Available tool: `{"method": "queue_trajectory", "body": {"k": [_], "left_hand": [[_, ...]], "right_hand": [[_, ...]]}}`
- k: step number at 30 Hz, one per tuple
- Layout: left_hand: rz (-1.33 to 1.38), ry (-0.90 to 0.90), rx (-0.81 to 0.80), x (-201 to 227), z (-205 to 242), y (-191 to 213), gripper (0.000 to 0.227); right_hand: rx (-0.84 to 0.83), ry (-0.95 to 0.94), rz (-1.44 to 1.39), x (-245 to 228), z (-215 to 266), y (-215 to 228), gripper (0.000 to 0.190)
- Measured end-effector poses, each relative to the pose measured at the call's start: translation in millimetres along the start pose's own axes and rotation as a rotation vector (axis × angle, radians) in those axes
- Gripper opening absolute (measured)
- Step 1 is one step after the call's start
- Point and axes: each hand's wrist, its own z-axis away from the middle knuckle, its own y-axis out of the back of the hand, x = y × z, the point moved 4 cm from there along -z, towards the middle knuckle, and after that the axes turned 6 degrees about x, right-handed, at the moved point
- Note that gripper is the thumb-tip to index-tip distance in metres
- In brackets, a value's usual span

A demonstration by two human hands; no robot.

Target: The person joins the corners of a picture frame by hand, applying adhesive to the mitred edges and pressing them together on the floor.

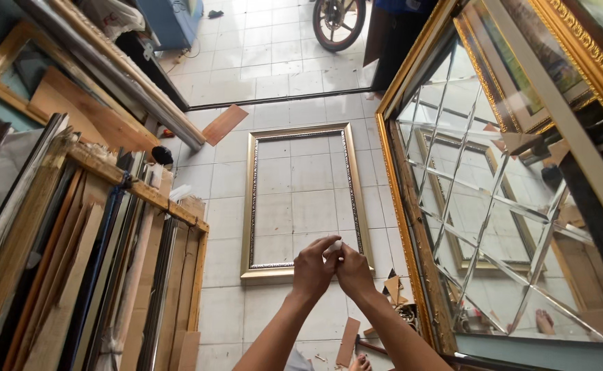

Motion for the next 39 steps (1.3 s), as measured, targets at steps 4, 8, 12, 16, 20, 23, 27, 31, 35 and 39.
{"method": "queue_trajectory", "body": {"k": [4,8,12,16,20,23,27,31,35,39], "left_hand": [[0.115,-0.004,-0.068,-7.7,-24.4,-4.2,0.035],[0.115,0.083,-0.159,-56.3,-47.7,-53.8,0.029],[0.112,-0.001,-0.199,-98.1,-66.3,-110.3,0.028],[0.089,-0.012,-0.179,-162.0,-51.2,-181.5,0.029],[0.145,-0.056,-0.169,-236.7,-52.8,-249.0,0.033],[0.130,-0.062,-0.217,-294.4,-47.9,-298.0,0.033],[0.069,-0.178,-0.203,-382.9,-70.2,-384.9,0.031],[0.123,-0.239,-0.217,-453.4,-101.5,-450.7,0.032],[0.145,-0.316,-0.243,-496.7,-133.7,-490.8,0.030],[0.124,-0.275,-0.271,-541.5,-159.2,-516.1,0.035]], "right_hand": [[0.045,-0.115,0.008,34.2,-35.1,-35.9,0.010],[0.050,-0.240,0.039,84.5,-65.5,-65.5,0.030],[0.134,-0.164,0.021,158.8,-105.5,-96.9,0.032],[0.109,-0.268,0.024,223.3,-113.5,-121.6,0.040],[0.059,-0.336,-0.021,291.9,-138.8,-164.5,0.032],[0.041,-0.356,-0.007,361.8,-153.6,-207.3,0.039],[0.106,-0.211,0.140,490.7,-210.2,-274.8,0.027],[0.101,-0.271,0.114,588.8,-290.5,-302.5,0.046],[0.131,-0.314,0.359,687.4,-369.9,-316.1,0.062],[0.252,-0.355,0.477,718.5,-409.8,-324.4,0.084]]}}
